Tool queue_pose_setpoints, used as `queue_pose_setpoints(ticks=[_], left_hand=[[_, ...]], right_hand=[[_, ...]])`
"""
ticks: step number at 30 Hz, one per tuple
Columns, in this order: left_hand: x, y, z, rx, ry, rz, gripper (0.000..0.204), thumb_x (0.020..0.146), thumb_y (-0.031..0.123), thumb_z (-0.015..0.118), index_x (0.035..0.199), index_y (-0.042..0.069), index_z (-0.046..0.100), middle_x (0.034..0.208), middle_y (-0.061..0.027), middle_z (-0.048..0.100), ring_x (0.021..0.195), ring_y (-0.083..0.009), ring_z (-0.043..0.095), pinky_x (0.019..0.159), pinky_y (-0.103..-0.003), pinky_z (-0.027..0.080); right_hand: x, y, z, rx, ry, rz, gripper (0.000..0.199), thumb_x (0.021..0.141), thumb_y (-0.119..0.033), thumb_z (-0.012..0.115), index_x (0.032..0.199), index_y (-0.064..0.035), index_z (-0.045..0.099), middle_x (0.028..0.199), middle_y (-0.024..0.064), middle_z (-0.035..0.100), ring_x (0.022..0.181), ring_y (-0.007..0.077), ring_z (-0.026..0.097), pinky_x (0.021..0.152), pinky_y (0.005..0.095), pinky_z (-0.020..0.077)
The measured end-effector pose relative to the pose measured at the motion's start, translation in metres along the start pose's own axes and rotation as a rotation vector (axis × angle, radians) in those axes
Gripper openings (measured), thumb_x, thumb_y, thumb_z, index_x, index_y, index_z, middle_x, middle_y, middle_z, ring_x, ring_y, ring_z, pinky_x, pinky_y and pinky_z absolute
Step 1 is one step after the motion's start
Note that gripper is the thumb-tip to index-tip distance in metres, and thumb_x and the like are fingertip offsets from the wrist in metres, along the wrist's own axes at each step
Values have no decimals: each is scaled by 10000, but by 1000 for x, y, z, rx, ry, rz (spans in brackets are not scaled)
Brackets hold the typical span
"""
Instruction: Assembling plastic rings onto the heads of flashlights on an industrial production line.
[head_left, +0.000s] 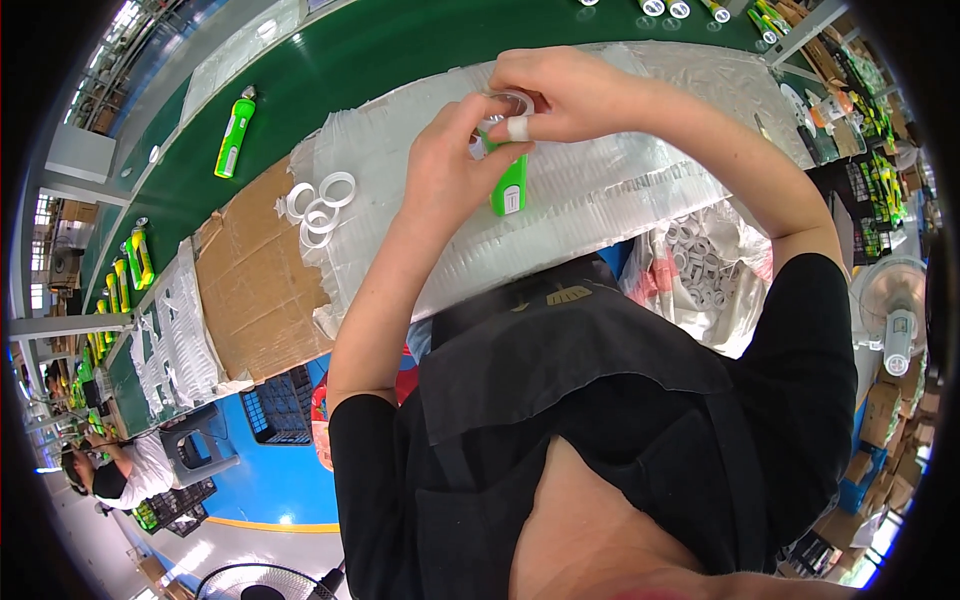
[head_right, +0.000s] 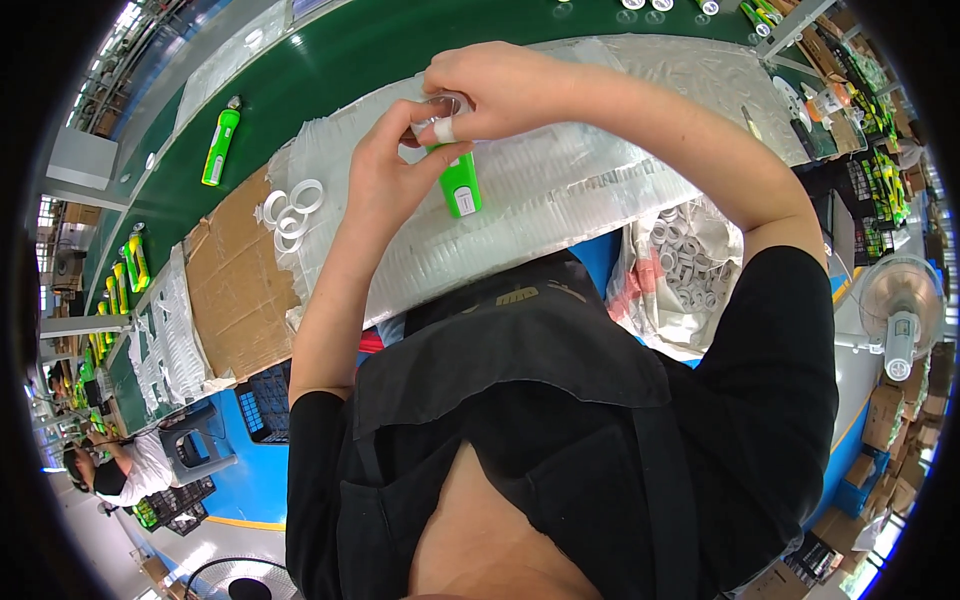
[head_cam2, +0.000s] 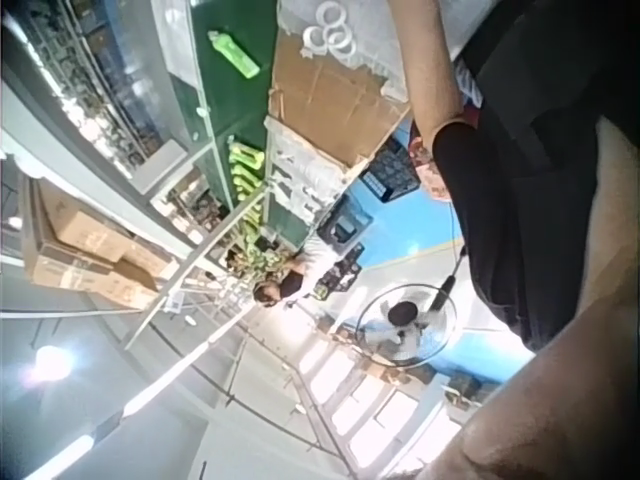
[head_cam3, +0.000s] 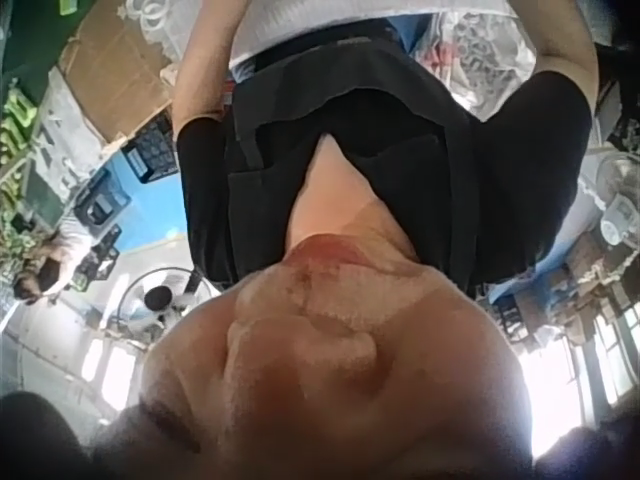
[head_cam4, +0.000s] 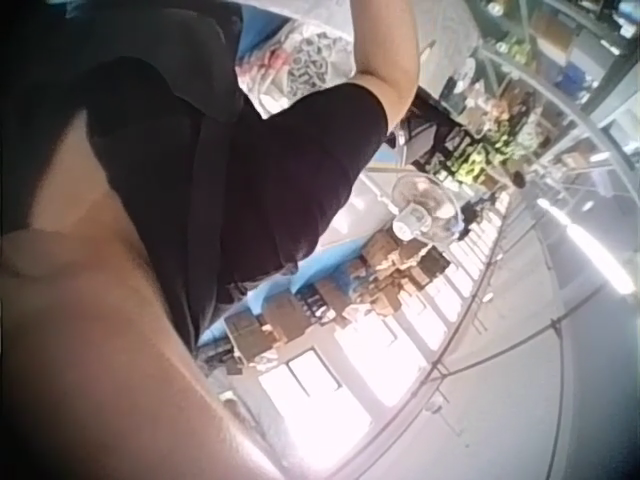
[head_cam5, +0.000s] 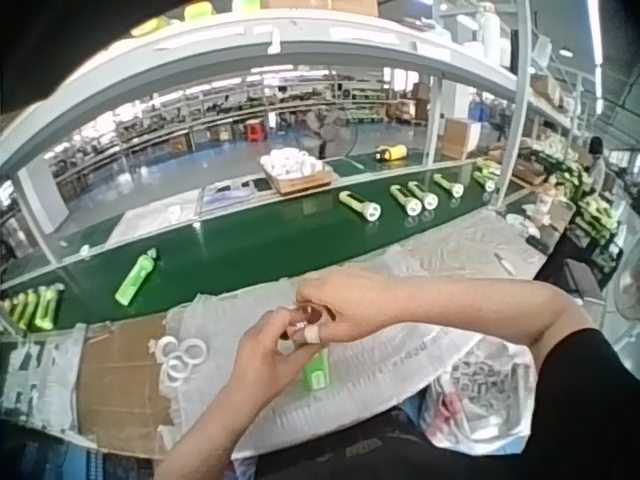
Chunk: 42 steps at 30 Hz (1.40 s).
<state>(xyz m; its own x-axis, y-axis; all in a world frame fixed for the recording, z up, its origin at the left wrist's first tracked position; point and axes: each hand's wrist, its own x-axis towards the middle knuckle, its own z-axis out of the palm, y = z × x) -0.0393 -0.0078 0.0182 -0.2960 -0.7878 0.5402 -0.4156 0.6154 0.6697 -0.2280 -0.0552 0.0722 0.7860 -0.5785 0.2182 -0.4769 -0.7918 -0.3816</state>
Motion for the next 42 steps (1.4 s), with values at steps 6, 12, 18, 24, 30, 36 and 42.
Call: queue_pose_setpoints(ticks=[6,12,18,24,30,36,42], left_hand=[[-9,-4,-5,-194,-47,65,732,677,151,839,1306,162,465,1116,-115,651,1024,-284,637,889,-385,510],[-29,20,-34,-849,-664,-508,1061,616,246,905,1458,82,282,1149,-101,616,1083,-215,613,957,-373,460],[23,-31,-32,118,-376,-365,641,775,260,716,1338,119,443,1040,-192,674,947,-365,658,797,-430,526],[73,-130,-42,344,-379,-322,563,823,235,681,1320,112,448,1008,-198,654,914,-361,645,790,-431,517],[79,-265,-156,1036,119,-387,863,730,448,784,1427,165,360,1349,-183,482,1217,-336,513,970,-458,447],[30,-337,-244,1121,-27,-919,735,788,347,760,1392,127,404,1294,-155,520,1165,-303,551,926,-428,489],[38,-287,-183,441,233,-456,468,835,219,736,1218,5,573,1009,-129,657,904,-228,639,787,-351,513]], right_hand=[[-11,-21,-10,57,147,162,480,713,-432,766,789,-18,536,693,133,583,600,282,570,536,369,437],[-40,-58,-30,295,308,-86,462,705,-258,812,1029,-45,560,755,62,610,617,182,601,553,286,484],[19,35,35,26,544,87,234,911,-336,477,999,-134,554,787,136,642,697,367,625,556,441,463],[86,130,77,64,597,319,238,978,-344,426,1074,-173,561,805,169,655,763,413,629,653,494,487],[85,286,45,-165,873,802,515,933,-539,501,1106,-55,522,861,258,664,834,462,638,708,524,499],[58,334,29,-723,472,1014,566,884,-503,579,1184,-26,522,1115,221,635,1056,361,615,870,477,488],[98,216,62,446,396,324,276,949,-217,578,1158,-38,598,1036,84,667,872,167,657,779,303,523]])
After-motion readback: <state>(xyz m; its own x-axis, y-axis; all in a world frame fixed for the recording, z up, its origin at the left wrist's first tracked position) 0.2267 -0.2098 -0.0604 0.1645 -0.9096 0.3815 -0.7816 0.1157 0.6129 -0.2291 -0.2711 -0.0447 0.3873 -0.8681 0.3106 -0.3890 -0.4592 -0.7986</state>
